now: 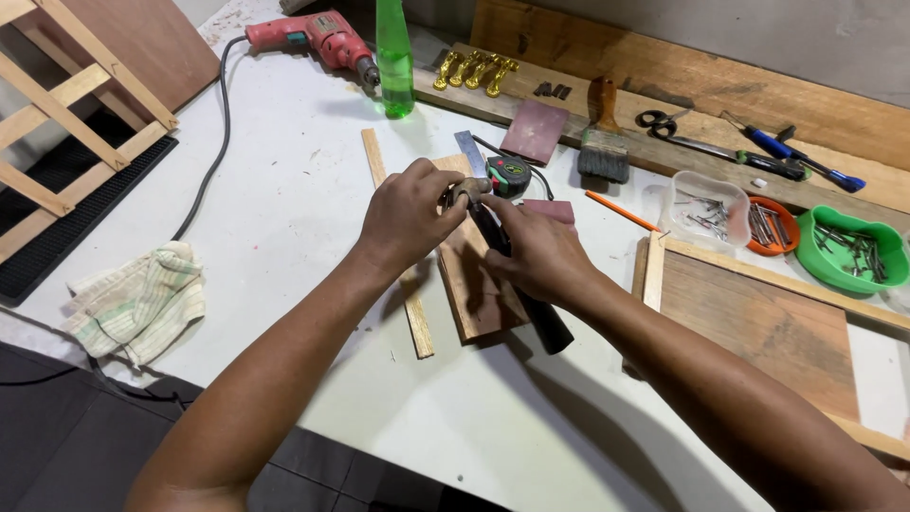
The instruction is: The person assembles a wooden frame at a workbench. They position thin wood strips against a wooden panel, mark with a pencil, take nails from containers, and hammer nails to fasten the strips, occasionally using a tape measure and sanding block while working on the frame.
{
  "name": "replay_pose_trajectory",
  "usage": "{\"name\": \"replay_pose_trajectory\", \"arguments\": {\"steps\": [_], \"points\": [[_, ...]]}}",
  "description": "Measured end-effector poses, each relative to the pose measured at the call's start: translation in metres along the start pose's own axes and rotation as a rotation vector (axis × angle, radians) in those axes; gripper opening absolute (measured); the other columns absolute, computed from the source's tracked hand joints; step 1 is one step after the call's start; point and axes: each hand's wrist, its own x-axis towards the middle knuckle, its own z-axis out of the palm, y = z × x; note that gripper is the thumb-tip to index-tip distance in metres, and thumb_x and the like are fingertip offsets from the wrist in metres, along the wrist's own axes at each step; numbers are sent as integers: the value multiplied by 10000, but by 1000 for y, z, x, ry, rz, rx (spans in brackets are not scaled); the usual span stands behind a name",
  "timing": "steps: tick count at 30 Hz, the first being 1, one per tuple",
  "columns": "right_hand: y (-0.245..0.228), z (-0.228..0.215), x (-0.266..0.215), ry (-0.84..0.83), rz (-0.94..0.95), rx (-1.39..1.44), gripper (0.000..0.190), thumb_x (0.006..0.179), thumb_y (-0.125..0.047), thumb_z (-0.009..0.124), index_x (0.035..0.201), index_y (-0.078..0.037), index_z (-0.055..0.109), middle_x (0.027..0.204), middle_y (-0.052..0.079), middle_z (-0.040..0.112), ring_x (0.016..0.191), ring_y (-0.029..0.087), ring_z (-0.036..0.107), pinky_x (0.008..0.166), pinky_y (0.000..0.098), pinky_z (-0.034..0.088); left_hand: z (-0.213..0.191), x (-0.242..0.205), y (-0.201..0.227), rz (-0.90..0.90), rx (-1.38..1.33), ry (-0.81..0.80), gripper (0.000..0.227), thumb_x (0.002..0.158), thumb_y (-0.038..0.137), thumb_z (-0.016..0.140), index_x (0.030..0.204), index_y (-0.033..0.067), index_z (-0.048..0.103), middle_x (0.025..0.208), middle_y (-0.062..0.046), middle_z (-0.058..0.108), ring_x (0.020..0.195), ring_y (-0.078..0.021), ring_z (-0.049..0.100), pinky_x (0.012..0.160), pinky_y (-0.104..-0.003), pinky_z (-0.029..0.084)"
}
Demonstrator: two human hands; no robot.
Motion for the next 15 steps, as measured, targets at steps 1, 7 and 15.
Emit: {"name": "replay_pose_trajectory", "arguments": {"steps": [1,7,15], "points": [[3,-7,-7,0,2,-4,726,839,-252,722,1502,-175,434,1162,173,698,1024,385,696,843,512,551,-2,2,13,1,-4,2,259,915,290,773,1089,99,752,880,-67,651,722,-219,708,707,-398,588],[56,-34,-73,191,-40,-29,771,746,-105,692,1474,-128,440,1217,207,667,1047,417,661,831,516,546,9,17,100,224,-63,45,203,874,324,803,922,129,774,878,-74,633,737,-260,695,696,-410,587],[94,-112,-190,93,311,38,437,924,-329,701,1325,-169,634,876,164,738,734,290,706,706,426,549,69,1,191,143,-599,-213,530,887,334,732,1329,112,541,1083,-76,711,972,-212,759,844,-365,621]]}}
